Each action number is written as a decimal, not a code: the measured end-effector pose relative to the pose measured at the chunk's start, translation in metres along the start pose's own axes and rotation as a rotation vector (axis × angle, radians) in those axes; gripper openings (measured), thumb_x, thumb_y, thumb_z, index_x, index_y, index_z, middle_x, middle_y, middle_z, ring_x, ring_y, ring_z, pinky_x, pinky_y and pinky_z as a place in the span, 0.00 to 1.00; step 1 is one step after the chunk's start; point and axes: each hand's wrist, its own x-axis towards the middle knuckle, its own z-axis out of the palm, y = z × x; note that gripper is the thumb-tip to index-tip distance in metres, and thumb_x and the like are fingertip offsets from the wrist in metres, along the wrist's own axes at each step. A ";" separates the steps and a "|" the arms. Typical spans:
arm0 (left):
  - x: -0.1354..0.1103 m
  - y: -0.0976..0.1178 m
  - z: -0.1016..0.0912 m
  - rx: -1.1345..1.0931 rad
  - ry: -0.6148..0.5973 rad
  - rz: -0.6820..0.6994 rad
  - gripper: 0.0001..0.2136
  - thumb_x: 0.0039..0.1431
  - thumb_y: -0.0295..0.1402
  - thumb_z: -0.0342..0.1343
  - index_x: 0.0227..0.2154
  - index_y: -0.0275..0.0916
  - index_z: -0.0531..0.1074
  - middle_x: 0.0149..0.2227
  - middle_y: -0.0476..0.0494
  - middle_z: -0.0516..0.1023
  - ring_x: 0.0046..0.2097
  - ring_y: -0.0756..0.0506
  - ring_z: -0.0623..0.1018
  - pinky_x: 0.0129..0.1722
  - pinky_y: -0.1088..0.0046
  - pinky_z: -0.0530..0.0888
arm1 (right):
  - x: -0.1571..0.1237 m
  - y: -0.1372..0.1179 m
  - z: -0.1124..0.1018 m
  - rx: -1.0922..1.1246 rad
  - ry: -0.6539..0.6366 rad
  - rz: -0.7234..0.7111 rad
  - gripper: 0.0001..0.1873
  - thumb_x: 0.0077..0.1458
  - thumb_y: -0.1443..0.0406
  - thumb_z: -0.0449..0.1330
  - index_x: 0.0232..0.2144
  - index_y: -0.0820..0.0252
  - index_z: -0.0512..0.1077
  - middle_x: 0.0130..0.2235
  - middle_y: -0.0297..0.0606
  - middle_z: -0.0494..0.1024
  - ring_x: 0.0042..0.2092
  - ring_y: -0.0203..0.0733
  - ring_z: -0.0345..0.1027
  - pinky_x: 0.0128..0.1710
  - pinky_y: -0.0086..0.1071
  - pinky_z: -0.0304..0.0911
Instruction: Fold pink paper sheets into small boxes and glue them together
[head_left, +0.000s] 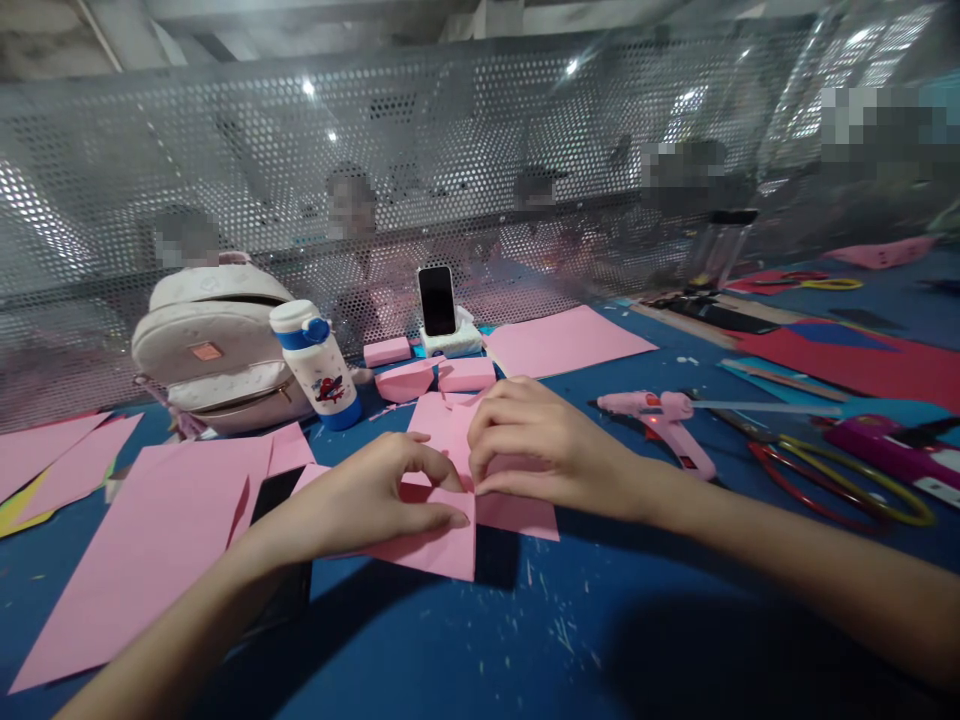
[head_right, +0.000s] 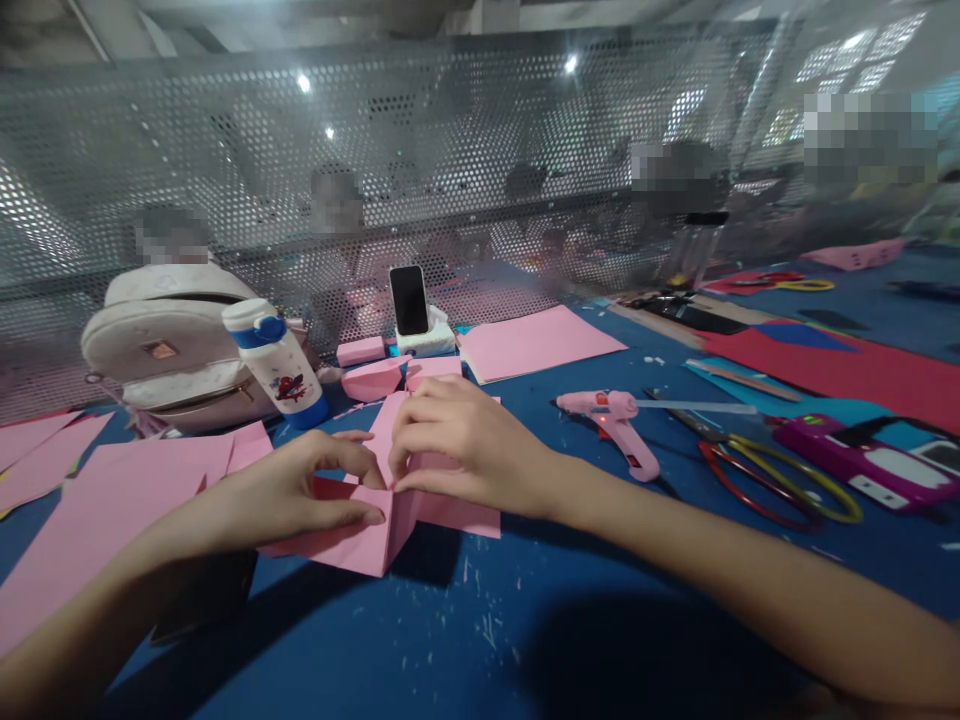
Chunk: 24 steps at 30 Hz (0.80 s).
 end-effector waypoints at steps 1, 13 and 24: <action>0.000 -0.001 0.000 0.001 0.003 -0.001 0.10 0.57 0.40 0.62 0.38 0.42 0.80 0.39 0.48 0.81 0.44 0.45 0.76 0.47 0.70 0.71 | 0.000 0.000 0.000 0.001 -0.001 0.001 0.06 0.62 0.63 0.61 0.33 0.56 0.75 0.37 0.35 0.76 0.43 0.41 0.66 0.52 0.39 0.53; 0.000 0.000 0.000 0.018 0.011 -0.017 0.11 0.56 0.40 0.62 0.39 0.42 0.80 0.39 0.48 0.80 0.42 0.45 0.75 0.44 0.71 0.71 | -0.001 0.000 0.000 -0.003 -0.009 -0.005 0.06 0.63 0.63 0.60 0.34 0.56 0.74 0.37 0.34 0.76 0.44 0.40 0.64 0.52 0.38 0.52; 0.000 -0.002 0.000 0.007 0.005 -0.015 0.11 0.56 0.40 0.62 0.39 0.42 0.80 0.39 0.48 0.80 0.43 0.45 0.75 0.44 0.71 0.69 | 0.000 -0.002 -0.001 -0.032 -0.012 -0.011 0.08 0.65 0.63 0.57 0.34 0.57 0.75 0.38 0.36 0.77 0.44 0.41 0.64 0.52 0.39 0.54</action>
